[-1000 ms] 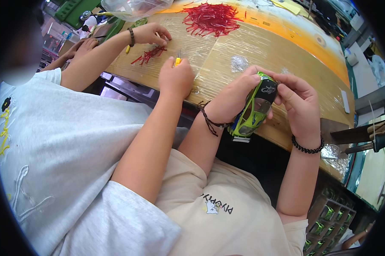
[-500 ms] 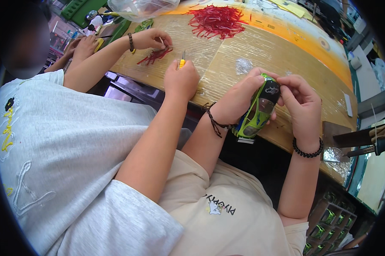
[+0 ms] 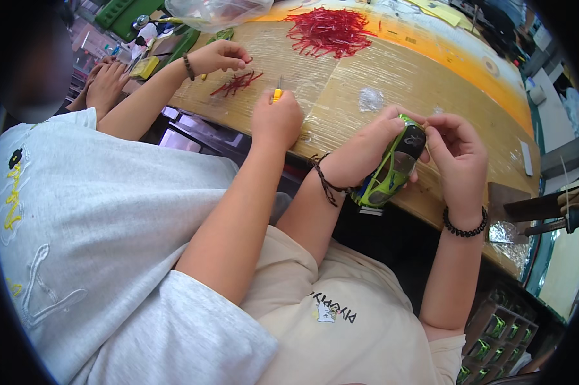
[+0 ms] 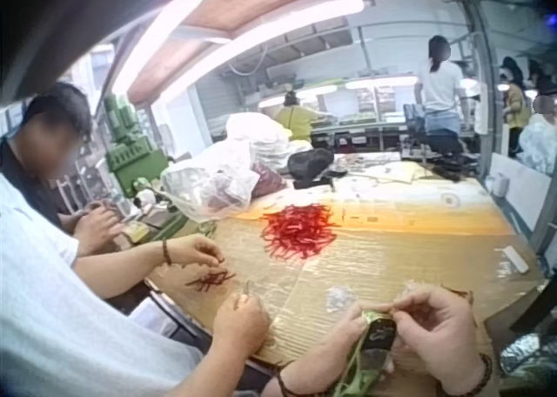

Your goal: Assembling and applying stickers to green toy car shells on a production line.

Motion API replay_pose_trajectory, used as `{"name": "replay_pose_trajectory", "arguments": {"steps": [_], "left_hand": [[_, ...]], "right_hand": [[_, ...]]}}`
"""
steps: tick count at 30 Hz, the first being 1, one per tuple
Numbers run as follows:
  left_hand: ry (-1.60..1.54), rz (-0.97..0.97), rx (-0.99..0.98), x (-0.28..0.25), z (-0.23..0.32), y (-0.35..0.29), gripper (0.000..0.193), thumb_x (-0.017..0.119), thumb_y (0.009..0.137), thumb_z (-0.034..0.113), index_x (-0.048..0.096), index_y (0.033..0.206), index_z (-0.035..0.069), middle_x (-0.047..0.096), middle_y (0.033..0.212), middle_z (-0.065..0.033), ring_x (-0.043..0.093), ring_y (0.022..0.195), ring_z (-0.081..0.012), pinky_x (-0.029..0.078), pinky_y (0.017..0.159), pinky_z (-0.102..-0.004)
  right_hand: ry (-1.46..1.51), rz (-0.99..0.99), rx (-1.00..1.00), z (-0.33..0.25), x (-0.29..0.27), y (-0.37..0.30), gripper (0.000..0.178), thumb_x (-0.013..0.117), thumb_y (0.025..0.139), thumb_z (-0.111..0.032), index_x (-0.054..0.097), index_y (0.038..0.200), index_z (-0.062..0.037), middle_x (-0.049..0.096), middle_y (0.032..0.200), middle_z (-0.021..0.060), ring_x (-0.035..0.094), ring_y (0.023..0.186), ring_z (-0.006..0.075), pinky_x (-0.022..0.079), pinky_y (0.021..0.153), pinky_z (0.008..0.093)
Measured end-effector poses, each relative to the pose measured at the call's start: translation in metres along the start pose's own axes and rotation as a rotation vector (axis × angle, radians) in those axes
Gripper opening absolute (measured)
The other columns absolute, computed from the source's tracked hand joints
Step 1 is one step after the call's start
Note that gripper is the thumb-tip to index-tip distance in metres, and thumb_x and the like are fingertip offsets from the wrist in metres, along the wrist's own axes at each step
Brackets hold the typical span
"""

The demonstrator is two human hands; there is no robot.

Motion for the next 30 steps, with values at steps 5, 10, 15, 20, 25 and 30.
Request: {"name": "replay_pose_trajectory", "arguments": {"steps": [5, 10, 15, 20, 25, 30], "left_hand": [[-0.047, 0.008, 0.026, 0.004, 0.011, -0.006, 0.035, 0.038, 0.102, 0.029, 0.045, 0.126, 0.004, 0.065, 0.096, -0.0157, 0.068, 0.070, -0.0251, 0.056, 0.063, -0.0339], [-0.053, 0.033, 0.022, -0.002, 0.004, -0.005, 0.046, 0.042, 0.098, 0.037, 0.048, 0.129, 0.004, 0.064, 0.096, -0.0199, 0.067, 0.071, -0.0294, 0.058, 0.060, -0.0357], [-0.123, -0.006, -0.009, 0.000, 0.003, -0.005, 0.043, 0.041, 0.101, 0.036, 0.045, 0.128, 0.004, 0.066, 0.098, -0.0187, 0.068, 0.073, -0.0282, 0.057, 0.066, -0.0353], [-0.174, 0.022, -0.060, -0.003, 0.004, -0.004, 0.044, 0.040, 0.100, 0.038, 0.046, 0.128, 0.004, 0.066, 0.098, -0.0198, 0.068, 0.071, -0.0294, 0.057, 0.063, -0.0374], [-0.155, 0.051, -0.035, -0.006, 0.007, -0.003, 0.043, 0.037, 0.101, 0.037, 0.046, 0.129, 0.005, 0.065, 0.095, -0.0189, 0.068, 0.070, -0.0296, 0.058, 0.060, -0.0374], [-0.183, 0.079, -0.026, -0.008, 0.004, -0.005, 0.039, 0.036, 0.102, 0.034, 0.046, 0.127, 0.005, 0.064, 0.093, -0.0170, 0.068, 0.069, -0.0276, 0.058, 0.060, -0.0358]], "right_hand": [[0.085, -0.013, -0.015, -0.007, 0.003, 0.000, 0.013, 0.063, 0.093, 0.001, 0.065, 0.105, 0.0015, 0.067, 0.092, 0.0027, 0.062, 0.069, 0.0061, 0.051, 0.064, 0.0192], [0.149, -0.042, 0.002, -0.007, 0.007, -0.001, 0.013, 0.062, 0.093, 0.003, 0.067, 0.104, 0.0025, 0.067, 0.086, 0.0038, 0.061, 0.068, 0.0070, 0.052, 0.062, 0.0209], [0.247, -0.132, -0.016, -0.011, 0.013, -0.002, 0.012, 0.061, 0.093, 0.005, 0.067, 0.103, 0.0024, 0.067, 0.091, 0.0034, 0.061, 0.075, 0.0071, 0.048, 0.068, 0.0199], [0.151, -0.089, -0.157, -0.018, 0.008, -0.001, 0.012, 0.059, 0.092, 0.008, 0.067, 0.100, 0.0050, 0.064, 0.088, 0.0054, 0.062, 0.072, 0.0092, 0.055, 0.060, 0.0237], [0.129, -0.080, -0.167, -0.016, 0.011, -0.001, 0.013, 0.061, 0.091, 0.009, 0.068, 0.100, 0.0049, 0.063, 0.089, 0.0053, 0.063, 0.073, 0.0097, 0.054, 0.064, 0.0226], [-0.040, -0.070, -0.233, -0.021, 0.014, -0.001, 0.013, 0.061, 0.090, 0.009, 0.068, 0.101, 0.0047, 0.062, 0.089, 0.0052, 0.063, 0.073, 0.0094, 0.052, 0.066, 0.0220]]}}
Point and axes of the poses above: each hand's wrist, its own y-axis towards the middle knuckle, its own x-axis out of the palm, z = x × y, the point moved 9 cm from there along y, towards the middle knuckle
